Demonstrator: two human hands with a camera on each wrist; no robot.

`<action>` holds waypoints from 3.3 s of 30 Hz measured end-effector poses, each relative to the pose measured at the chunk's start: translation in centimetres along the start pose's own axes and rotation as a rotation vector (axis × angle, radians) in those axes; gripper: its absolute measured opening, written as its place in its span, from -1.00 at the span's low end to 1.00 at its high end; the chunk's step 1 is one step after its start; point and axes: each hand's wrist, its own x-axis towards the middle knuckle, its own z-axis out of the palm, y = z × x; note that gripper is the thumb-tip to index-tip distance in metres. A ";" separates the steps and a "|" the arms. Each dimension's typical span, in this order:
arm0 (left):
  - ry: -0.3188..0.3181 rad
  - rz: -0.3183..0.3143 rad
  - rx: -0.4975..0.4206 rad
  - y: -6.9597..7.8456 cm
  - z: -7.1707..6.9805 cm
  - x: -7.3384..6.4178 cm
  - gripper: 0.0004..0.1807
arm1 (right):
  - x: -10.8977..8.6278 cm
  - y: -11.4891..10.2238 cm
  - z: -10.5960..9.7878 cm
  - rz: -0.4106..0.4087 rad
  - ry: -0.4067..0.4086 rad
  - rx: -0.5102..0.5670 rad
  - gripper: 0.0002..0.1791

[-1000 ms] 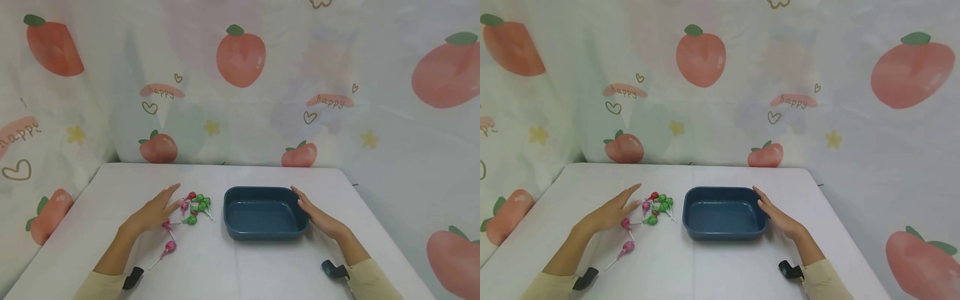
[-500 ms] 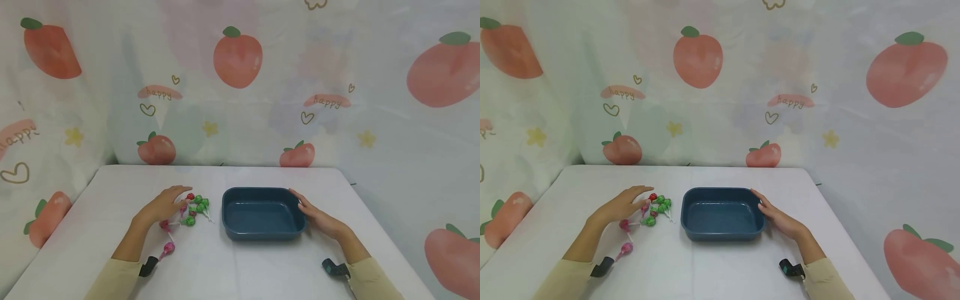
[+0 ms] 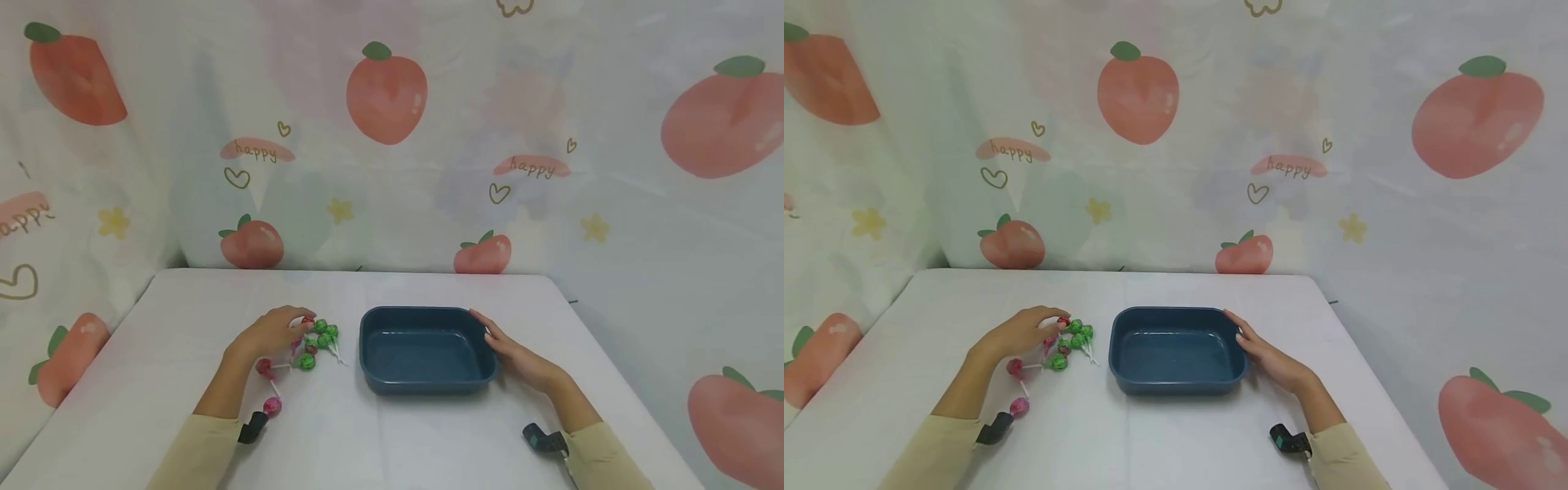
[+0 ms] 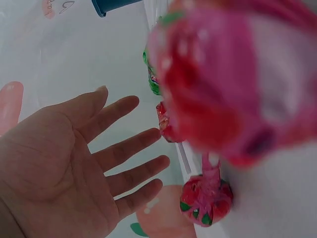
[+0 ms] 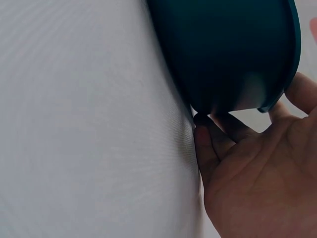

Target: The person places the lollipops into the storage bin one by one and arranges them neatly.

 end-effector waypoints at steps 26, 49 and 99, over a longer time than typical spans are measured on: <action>0.098 -0.032 -0.042 -1.3 1.2 1.5 -0.57 | 0.1 0.3 -0.1 -0.025 -0.020 0.059 -0.40; 0.231 -0.090 -0.030 -3.0 2.8 3.0 -0.70 | 0.4 0.6 -0.1 -0.027 0.014 0.033 -0.40; 0.265 0.157 -0.176 6.1 2.2 5.6 -0.77 | -0.1 0.3 -0.2 -0.039 0.017 0.035 -0.39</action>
